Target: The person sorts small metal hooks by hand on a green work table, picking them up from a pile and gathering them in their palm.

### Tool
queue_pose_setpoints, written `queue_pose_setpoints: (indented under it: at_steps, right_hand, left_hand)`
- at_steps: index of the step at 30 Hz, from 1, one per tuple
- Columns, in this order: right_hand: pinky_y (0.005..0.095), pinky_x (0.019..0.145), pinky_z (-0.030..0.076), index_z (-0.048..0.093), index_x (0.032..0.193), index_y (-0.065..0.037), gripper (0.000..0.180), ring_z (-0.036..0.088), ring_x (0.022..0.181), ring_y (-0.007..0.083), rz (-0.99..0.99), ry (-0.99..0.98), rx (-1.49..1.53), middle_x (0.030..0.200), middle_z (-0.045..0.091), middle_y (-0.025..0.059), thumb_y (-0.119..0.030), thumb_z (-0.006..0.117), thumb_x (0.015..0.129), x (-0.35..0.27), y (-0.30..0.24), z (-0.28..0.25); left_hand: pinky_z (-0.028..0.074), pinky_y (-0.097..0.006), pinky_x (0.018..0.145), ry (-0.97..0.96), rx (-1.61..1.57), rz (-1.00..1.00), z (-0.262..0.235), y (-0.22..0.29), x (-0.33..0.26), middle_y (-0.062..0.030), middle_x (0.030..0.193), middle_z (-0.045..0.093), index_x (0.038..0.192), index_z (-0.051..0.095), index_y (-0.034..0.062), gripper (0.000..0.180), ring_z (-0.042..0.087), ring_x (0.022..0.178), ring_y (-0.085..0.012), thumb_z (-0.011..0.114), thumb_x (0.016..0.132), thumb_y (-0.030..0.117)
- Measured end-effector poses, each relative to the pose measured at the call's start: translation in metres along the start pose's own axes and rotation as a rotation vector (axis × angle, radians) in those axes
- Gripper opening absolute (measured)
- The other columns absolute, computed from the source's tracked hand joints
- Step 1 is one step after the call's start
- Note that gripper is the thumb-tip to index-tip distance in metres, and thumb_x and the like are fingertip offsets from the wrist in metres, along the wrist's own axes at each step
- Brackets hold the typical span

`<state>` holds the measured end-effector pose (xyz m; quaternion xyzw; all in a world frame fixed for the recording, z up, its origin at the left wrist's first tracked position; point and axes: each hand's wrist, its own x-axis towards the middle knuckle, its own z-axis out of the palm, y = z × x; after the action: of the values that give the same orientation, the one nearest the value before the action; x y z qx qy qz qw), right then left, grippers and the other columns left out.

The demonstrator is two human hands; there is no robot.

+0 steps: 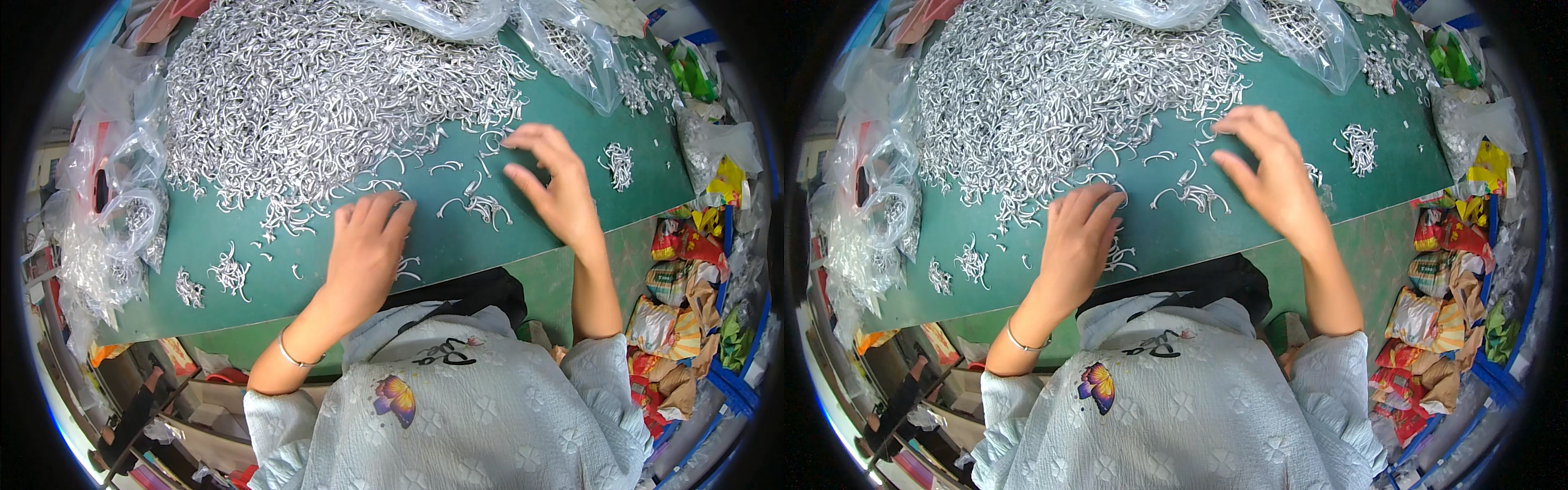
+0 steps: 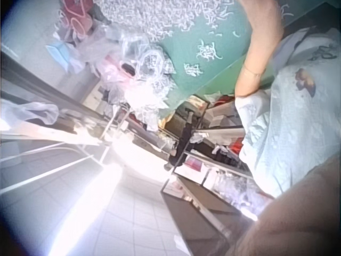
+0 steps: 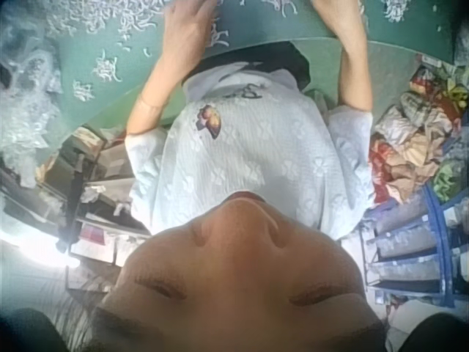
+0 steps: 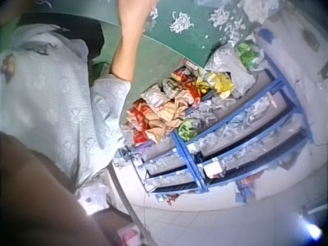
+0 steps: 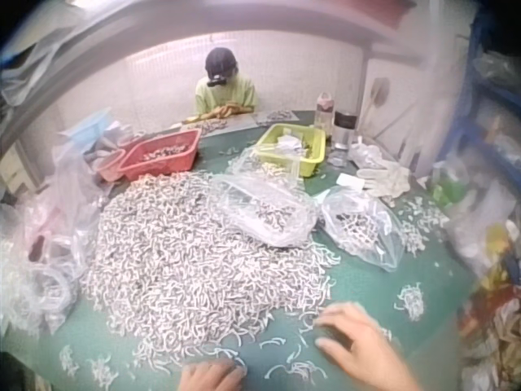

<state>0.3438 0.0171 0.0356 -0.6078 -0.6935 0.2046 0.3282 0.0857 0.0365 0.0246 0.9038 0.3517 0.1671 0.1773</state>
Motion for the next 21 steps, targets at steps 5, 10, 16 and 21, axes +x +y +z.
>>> queue_pose_setpoints:
  at_steps: [5,10,16,21]
  right_hand:
    - [0.0378,0.078,0.042,0.059,0.099,-0.001,0.032,0.053,0.093,0.0271,-0.110,-0.179,-0.106,0.096,0.054,0.0114,-0.007,0.072,0.070,-0.015,-0.016,0.021]
    - [0.0345,0.063,0.045,0.059,0.091,0.003,0.016,0.056,0.072,0.0266,0.097,-0.016,0.167,0.084,0.056,0.0113,0.001,0.066,0.076,-0.008,0.005,0.020]
    - [0.0288,0.064,0.046,0.060,0.094,0.001,0.016,0.056,0.072,0.0197,0.107,0.275,-0.052,0.098,0.058,0.0112,0.006,0.061,0.079,0.003,0.010,0.023]
    - [0.0373,0.077,0.040,0.061,0.087,-0.002,0.015,0.051,0.089,0.0271,-0.161,0.097,-0.148,0.092,0.055,0.0093,-0.002,0.066,0.073,0.010,-0.005,0.042]
  left_hand:
    - [0.037,-0.037,0.080,-0.039,-0.045,0.070,0.014,0.022,0.013,-0.0093,0.102,0.052,0.112,0.055,0.0030,0.037,0.051,0.092,-0.0251,0.065,0.076,0.005]
    - [0.037,-0.037,0.080,-0.065,-0.034,0.052,0.023,0.026,0.009,-0.0095,0.105,0.050,0.112,0.055,0.0019,0.036,0.050,0.092,-0.0254,0.063,0.077,0.003]
    - [0.036,-0.038,0.080,-0.020,0.041,0.034,0.027,0.022,0.007,-0.0099,0.104,0.051,0.110,0.056,0.0005,0.033,0.050,0.092,-0.0247,0.061,0.078,0.002]
    - [0.035,-0.038,0.078,0.036,0.102,-0.056,0.023,0.019,0.008,-0.0078,0.099,0.052,0.105,0.058,0.0016,0.030,0.050,0.090,-0.0237,0.064,0.076,0.003]
